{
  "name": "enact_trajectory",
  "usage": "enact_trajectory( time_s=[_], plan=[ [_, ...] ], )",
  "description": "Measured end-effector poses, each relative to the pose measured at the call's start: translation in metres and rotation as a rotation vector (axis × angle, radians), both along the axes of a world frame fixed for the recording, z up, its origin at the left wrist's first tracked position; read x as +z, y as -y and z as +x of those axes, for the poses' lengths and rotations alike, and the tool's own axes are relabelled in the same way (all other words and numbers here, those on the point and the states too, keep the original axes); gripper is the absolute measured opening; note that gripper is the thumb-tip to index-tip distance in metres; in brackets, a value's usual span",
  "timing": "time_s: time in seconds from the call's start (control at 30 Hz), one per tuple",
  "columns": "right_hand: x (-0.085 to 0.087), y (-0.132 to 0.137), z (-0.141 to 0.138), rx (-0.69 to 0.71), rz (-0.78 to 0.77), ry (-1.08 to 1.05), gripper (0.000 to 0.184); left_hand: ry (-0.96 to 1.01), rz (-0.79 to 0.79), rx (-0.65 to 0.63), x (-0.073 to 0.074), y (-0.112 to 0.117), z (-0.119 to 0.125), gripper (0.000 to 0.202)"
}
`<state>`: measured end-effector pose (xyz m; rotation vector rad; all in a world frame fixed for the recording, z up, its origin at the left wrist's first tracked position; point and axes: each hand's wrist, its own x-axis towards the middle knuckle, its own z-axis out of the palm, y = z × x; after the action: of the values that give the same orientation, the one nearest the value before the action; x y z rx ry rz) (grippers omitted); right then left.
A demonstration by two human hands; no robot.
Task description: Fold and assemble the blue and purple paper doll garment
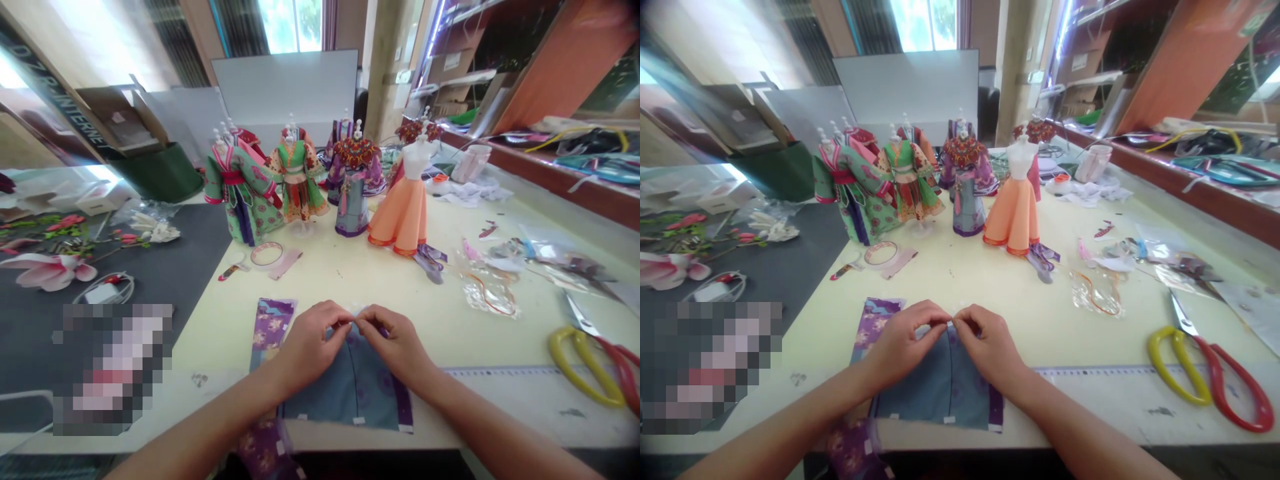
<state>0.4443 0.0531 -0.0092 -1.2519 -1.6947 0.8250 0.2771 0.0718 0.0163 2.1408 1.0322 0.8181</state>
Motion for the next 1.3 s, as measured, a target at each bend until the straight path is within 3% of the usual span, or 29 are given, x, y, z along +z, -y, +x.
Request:
enact_trajectory(
  time_s=[0.2, 0.37, 0.47, 0.6, 0.8, 0.87, 0.97, 1.03, 1.13, 1.2, 1.3],
  plan=[
    [0.002, -0.002, 0.002, 0.047, -0.094, -0.105, 0.02, -0.179, 0.259, 0.028, -0.004, 0.002, 0.004, 0.014],
    [0.005, -0.001, 0.003, 0.102, -0.124, -0.185, 0.021, -0.258, 0.382, 0.065, -0.007, 0.001, 0.004, 0.013],
    [0.007, -0.001, 0.004, 0.152, -0.177, -0.285, 0.02, -0.231, 0.389, 0.078, -0.004, -0.002, 0.004, 0.013],
    [0.009, -0.002, 0.007, 0.283, -0.406, -0.61, 0.02, -0.106, 0.385, 0.089, 0.0, -0.005, 0.002, 0.013],
    [0.008, -0.005, 0.013, 0.556, -0.688, -0.998, 0.029, -0.21, 0.934, 0.019, -0.002, -0.006, -0.007, 0.02],
    [0.008, -0.005, 0.014, 0.594, -0.75, -1.026, 0.034, -0.216, 1.009, -0.007, -0.001, -0.006, -0.009, 0.021],
    [0.011, -0.004, 0.014, 0.614, -0.766, -0.982, 0.044, -0.097, 0.903, 0.016, 0.003, -0.005, -0.008, 0.022],
    [0.013, -0.002, 0.013, 0.6, -0.699, -0.936, 0.044, 0.052, 0.684, 0.114, 0.008, -0.003, -0.005, 0.014],
    [0.014, 0.0, 0.013, 0.529, -0.571, -0.863, 0.039, 0.248, 0.218, 0.298, 0.014, -0.001, -0.002, 0.009],
    [0.014, 0.0, 0.014, 0.472, -0.535, -0.815, 0.04, 0.346, -0.022, 0.335, 0.015, -0.002, -0.001, 0.017],
    [0.015, -0.002, 0.015, 0.407, -0.513, -0.771, 0.041, 0.456, -0.187, 0.309, 0.013, -0.002, -0.005, 0.025]
  ],
)
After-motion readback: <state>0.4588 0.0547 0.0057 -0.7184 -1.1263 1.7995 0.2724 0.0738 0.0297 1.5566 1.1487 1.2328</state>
